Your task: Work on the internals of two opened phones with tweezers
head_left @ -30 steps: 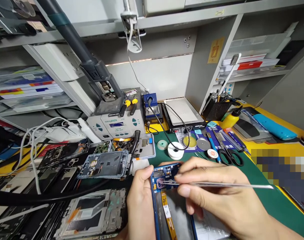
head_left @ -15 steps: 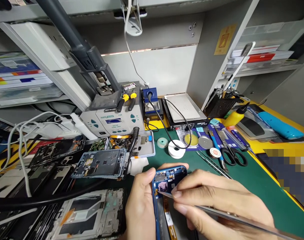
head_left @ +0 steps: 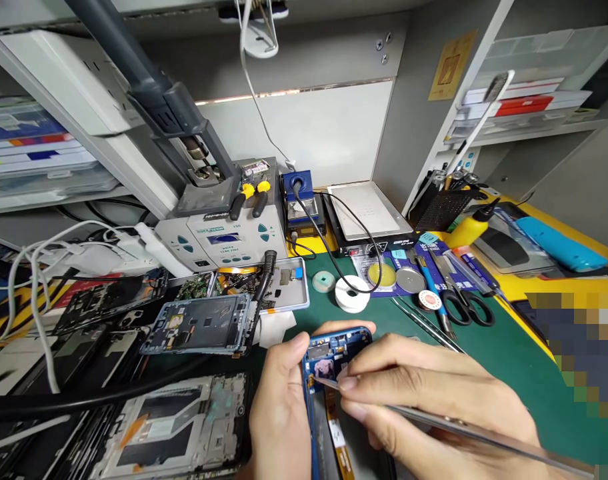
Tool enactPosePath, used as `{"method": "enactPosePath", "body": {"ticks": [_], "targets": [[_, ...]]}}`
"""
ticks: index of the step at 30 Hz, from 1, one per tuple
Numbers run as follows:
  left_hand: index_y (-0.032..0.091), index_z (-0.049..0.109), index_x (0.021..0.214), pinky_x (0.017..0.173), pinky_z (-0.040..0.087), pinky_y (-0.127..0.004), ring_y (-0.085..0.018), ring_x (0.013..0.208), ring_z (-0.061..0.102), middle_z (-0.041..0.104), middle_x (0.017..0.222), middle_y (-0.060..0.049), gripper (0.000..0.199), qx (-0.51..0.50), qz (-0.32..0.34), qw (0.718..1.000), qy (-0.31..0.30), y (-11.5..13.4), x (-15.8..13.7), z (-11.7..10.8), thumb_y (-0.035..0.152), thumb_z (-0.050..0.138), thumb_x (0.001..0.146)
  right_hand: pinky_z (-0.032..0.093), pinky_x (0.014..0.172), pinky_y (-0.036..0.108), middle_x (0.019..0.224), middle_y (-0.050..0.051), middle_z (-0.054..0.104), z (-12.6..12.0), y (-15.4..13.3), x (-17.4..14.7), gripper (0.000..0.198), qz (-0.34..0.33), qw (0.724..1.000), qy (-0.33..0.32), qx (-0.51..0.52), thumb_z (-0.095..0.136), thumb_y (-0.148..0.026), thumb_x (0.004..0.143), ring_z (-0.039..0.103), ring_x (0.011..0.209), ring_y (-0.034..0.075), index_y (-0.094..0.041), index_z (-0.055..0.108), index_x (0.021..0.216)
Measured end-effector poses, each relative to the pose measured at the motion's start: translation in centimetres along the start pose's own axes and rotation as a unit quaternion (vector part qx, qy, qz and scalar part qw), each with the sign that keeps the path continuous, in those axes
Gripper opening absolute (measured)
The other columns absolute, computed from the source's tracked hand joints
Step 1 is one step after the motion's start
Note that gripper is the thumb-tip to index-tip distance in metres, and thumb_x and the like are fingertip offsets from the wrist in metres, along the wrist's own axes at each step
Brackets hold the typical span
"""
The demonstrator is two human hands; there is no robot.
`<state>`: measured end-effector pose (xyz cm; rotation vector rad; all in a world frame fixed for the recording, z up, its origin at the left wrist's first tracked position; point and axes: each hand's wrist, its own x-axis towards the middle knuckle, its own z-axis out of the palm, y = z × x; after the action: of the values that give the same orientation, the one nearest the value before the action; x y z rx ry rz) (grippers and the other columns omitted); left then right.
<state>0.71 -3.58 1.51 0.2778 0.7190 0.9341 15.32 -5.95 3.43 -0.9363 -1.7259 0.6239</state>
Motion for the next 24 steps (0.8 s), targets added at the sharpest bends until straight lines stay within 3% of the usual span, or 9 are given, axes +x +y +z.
{"method": "enactPosePath", "body": {"ticks": [3, 7, 14, 19, 24], "targets": [[0.014, 0.081, 0.092, 0.094, 0.053, -0.051, -0.037, 0.097, 0.070, 0.075, 0.085, -0.012, 0.045, -0.017, -0.045, 0.998, -0.048, -0.42, 0.03, -0.59, 0.051, 0.068, 0.068, 0.068, 0.070, 0.022, 0.088, 0.002, 0.083, 0.12, 0.04, -0.07, 0.030, -0.001, 1.000, 0.004, 0.005, 0.077, -0.008, 0.081, 0.080, 0.075, 0.021, -0.031, 0.084, 0.099], [0.013, 0.080, 0.095, 0.102, 0.049, -0.045, -0.034, 0.104, 0.068, 0.076, 0.092, -0.012, 0.047, -0.015, -0.043, 0.999, -0.017, -0.44, -0.25, -0.99, 0.050, 0.070, 0.068, 0.067, 0.067, 0.021, 0.087, 0.002, 0.082, 0.26, 0.07, -0.08, 0.031, 0.012, 1.000, 0.007, 0.026, 0.077, -0.004, 0.079, 0.079, 0.072, 0.020, -0.029, 0.084, 0.097], [0.013, 0.080, 0.098, 0.089, 0.054, -0.039, -0.030, 0.092, 0.071, 0.076, 0.087, -0.009, 0.046, -0.013, -0.044, 0.997, -0.066, -0.06, -0.35, -0.90, 0.047, 0.062, 0.074, 0.065, 0.073, 0.016, 0.087, 0.011, 0.081, 0.01, -0.02, 0.08, 0.022, -0.020, 0.999, -0.044, 0.020, 0.072, 0.005, 0.079, 0.078, 0.074, 0.017, -0.012, 0.082, 0.089], [0.012, 0.079, 0.099, 0.095, 0.052, -0.040, -0.029, 0.094, 0.071, 0.077, 0.090, -0.009, 0.045, -0.006, -0.039, 0.999, -0.031, -0.06, -0.56, -0.48, 0.045, 0.064, 0.073, 0.063, 0.078, 0.013, 0.087, 0.013, 0.081, -0.17, -0.17, 0.16, 0.019, -0.039, 0.998, -0.054, -0.004, 0.072, 0.006, 0.080, 0.079, 0.077, 0.016, -0.007, 0.082, 0.088], [0.012, 0.080, 0.094, 0.085, 0.056, -0.034, -0.028, 0.092, 0.072, 0.078, 0.089, -0.010, 0.044, -0.007, -0.046, 0.999, -0.011, -0.19, -0.13, -0.08, 0.045, 0.065, 0.071, 0.060, 0.083, 0.007, 0.086, 0.008, 0.083, -0.20, -0.17, 0.33, 0.018, -0.060, 0.997, -0.032, -0.026, 0.075, 0.005, 0.077, 0.080, 0.078, 0.014, -0.008, 0.082, 0.088]]}}
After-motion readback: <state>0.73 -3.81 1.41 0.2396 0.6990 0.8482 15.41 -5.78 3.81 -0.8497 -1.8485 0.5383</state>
